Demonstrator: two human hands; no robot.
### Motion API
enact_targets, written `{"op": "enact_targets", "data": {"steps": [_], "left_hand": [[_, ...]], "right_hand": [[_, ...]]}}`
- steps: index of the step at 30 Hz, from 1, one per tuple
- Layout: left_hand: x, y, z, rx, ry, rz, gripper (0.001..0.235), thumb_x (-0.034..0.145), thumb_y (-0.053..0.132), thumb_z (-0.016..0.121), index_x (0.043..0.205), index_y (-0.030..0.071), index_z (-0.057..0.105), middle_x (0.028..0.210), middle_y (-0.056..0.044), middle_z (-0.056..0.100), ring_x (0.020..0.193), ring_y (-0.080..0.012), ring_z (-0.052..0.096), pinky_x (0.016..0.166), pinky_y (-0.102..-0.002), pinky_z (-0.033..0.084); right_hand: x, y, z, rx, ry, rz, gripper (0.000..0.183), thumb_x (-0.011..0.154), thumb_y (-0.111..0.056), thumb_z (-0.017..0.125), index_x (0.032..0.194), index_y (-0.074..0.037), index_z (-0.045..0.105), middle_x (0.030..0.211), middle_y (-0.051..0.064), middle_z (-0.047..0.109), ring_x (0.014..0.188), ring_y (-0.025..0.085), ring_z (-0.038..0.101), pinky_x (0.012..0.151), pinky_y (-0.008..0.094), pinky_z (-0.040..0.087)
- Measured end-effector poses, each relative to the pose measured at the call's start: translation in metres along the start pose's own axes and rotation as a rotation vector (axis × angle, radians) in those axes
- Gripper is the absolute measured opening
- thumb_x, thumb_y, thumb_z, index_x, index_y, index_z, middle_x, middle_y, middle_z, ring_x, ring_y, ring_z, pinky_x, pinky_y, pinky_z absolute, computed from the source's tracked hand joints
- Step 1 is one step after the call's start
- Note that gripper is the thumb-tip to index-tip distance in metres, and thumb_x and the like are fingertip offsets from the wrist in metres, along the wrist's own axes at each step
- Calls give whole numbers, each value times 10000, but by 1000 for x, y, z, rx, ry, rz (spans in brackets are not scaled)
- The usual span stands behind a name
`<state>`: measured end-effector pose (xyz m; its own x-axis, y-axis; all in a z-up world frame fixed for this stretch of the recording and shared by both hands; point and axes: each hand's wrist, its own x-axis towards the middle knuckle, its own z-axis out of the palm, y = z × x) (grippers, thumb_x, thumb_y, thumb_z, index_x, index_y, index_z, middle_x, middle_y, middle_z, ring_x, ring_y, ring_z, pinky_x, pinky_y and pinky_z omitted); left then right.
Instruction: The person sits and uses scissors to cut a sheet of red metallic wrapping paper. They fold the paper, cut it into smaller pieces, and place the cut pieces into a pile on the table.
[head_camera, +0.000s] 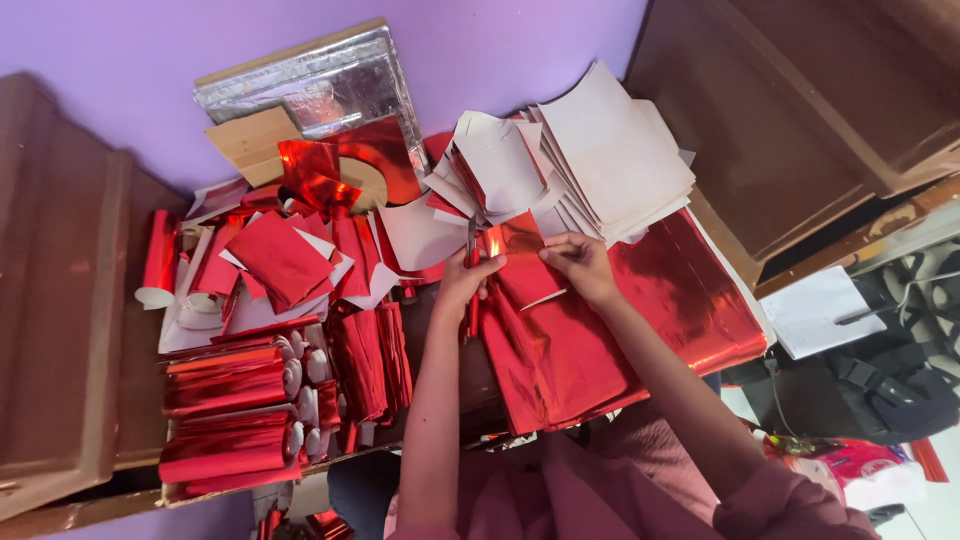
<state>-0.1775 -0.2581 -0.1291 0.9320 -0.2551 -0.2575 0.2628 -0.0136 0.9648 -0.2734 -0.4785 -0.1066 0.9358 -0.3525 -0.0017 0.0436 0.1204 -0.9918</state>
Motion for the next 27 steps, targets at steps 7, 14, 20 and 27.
{"op": "enact_targets", "data": {"steps": [7, 14, 20, 27], "left_hand": [[-22, 39, 13, 29, 113, -15, 530, 733, 331, 1067, 1040, 31, 755, 698, -100, 697, 416, -167, 634, 380, -279, 514], [-30, 103, 38, -127, 302, 310, 368, 1026, 451, 692, 868, 124, 636, 752, -44, 584, 742, -156, 585, 728, -287, 452], [-28, 81, 90, -96, 101, 502, 427, 1150, 503, 586, 969, 124, 663, 822, -38, 700, 881, -133, 678, 878, -290, 540], [-41, 70, 78, 439, -161, 688, 179, 977, 337, 847, 1100, 213, 804, 984, -39, 828, 1022, -262, 790, 873, -397, 624]], "right_hand": [[-12, -20, -14, -409, 37, -76, 364, 899, -68, 817, 1248, -166, 783, 916, 45, 850, 938, 192, 808, 895, 367, 634], [-13, 4, -23, -658, 39, -351, 217, 894, -64, 843, 1053, -179, 750, 885, 67, 815, 879, 318, 798, 805, 440, 636], [-18, -13, -22, -672, -1, -437, 205, 899, -29, 796, 1020, -190, 834, 922, 58, 824, 942, 317, 785, 851, 440, 634], [-12, 3, -25, -771, -29, -504, 169, 909, -58, 789, 1006, -184, 846, 973, 70, 793, 1006, 323, 752, 864, 457, 633]]}}
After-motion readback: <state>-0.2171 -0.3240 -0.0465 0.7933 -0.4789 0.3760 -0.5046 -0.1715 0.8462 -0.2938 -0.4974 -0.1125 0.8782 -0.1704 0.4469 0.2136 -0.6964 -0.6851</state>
